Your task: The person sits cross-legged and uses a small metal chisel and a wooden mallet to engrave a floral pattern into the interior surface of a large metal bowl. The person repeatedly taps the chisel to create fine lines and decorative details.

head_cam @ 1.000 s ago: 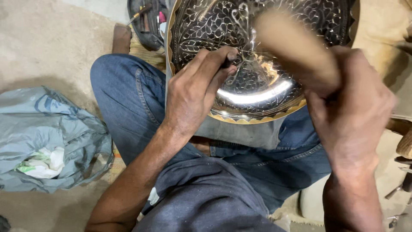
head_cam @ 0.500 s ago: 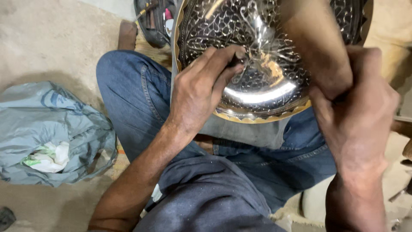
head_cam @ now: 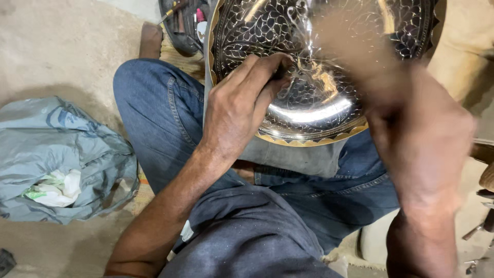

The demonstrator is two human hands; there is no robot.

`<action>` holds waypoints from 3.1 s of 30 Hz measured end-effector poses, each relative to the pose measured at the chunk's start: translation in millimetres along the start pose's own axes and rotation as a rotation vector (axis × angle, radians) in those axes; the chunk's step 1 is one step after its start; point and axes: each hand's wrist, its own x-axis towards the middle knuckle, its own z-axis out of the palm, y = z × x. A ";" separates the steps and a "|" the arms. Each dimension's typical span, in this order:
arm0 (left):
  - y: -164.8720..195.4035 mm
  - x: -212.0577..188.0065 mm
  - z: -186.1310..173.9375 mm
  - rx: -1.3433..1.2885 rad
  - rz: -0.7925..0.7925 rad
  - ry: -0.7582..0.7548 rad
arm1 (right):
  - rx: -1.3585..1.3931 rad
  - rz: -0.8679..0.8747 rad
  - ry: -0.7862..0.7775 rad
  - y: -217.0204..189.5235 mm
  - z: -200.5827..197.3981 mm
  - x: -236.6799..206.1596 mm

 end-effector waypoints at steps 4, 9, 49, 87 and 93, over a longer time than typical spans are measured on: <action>-1.3 -0.8 1.8 0.028 0.007 -0.007 | -0.075 -0.032 -0.029 0.3 -1.2 7.6; -2.2 -0.4 3.1 0.002 0.002 0.011 | -0.098 -0.054 -0.019 -2.8 -3.5 10.8; 2.9 -4.1 8.6 0.045 0.005 0.038 | 0.194 -0.015 0.056 0.1 1.3 9.7; 0.1 -7.0 2.4 0.022 -0.023 0.007 | -0.057 -0.059 -0.007 2.4 4.1 2.5; -1.3 -6.8 4.3 -0.010 -0.008 0.031 | -0.183 -0.102 -0.058 5.7 0.9 6.5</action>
